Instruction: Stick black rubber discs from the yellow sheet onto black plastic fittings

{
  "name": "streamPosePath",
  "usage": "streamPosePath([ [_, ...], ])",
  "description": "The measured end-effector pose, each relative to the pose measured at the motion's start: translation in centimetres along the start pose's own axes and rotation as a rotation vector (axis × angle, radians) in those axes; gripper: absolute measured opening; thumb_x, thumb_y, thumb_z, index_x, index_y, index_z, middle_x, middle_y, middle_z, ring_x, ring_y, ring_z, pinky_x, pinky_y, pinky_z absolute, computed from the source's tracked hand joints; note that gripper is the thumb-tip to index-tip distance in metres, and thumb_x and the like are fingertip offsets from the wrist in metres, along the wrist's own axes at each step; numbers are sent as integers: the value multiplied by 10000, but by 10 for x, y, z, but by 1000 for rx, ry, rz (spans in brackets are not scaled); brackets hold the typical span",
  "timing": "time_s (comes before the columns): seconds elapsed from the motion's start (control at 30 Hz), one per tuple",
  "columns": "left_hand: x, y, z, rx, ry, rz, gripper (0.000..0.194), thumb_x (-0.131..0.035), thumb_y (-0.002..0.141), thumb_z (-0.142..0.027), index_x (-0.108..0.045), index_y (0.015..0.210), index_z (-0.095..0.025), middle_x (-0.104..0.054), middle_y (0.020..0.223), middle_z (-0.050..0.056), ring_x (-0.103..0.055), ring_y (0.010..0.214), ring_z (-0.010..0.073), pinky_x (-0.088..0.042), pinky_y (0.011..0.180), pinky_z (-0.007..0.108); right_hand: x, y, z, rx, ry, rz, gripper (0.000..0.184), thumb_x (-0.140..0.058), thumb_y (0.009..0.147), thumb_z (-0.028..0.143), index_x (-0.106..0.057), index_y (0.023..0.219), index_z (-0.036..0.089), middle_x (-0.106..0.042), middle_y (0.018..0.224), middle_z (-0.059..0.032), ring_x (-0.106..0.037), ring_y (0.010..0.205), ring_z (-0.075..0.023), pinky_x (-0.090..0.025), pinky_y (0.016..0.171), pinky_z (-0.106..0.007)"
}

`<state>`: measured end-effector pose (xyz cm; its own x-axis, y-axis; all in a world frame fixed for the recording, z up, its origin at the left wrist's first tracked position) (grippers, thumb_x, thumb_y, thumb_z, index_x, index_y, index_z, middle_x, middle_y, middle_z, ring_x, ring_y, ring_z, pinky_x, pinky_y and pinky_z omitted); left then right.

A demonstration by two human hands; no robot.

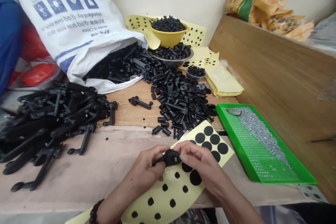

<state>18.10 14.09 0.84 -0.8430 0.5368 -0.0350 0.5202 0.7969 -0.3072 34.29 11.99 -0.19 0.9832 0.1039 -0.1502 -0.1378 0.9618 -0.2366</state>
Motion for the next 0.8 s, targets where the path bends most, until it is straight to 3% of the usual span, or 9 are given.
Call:
streamPosePath([
  [0.4,1,-1,3,15,7,11,358,-548,714,-195,-638,1059,-162,-590,707,1,-456,505,92,-386,475,204,-1,2,-6,-73,172,4,237,-716,675,352,-577,597,176,-619,906,-30,-492,717,-150,-368,646,-259],
  [0.57,2,-1,4,40,-9,0,364,-565,706,-225,-636,1055,-150,-562,664,-6,-448,495,98,-388,462,208,-1,0,-9,-115,245,51,192,-718,682,359,-651,706,181,-629,846,-23,-499,668,-145,-377,608,-250],
  [0.8,2,-1,6,15,37,2,368,-526,708,-170,-650,1054,-164,-588,706,-3,-470,526,103,-403,478,202,-2,1,-7,-51,185,27,232,-722,696,340,-588,598,176,-621,902,-29,-517,761,-162,-387,662,-260],
])
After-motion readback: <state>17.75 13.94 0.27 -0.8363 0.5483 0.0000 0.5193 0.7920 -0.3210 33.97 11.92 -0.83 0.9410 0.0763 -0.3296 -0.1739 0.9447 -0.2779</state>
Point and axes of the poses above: each hand's wrist, its own y-axis towards the middle knuckle, its own x-axis out of the back of the hand, z = x × y, the point moved 3 cm from there along y, towards the middle knuckle
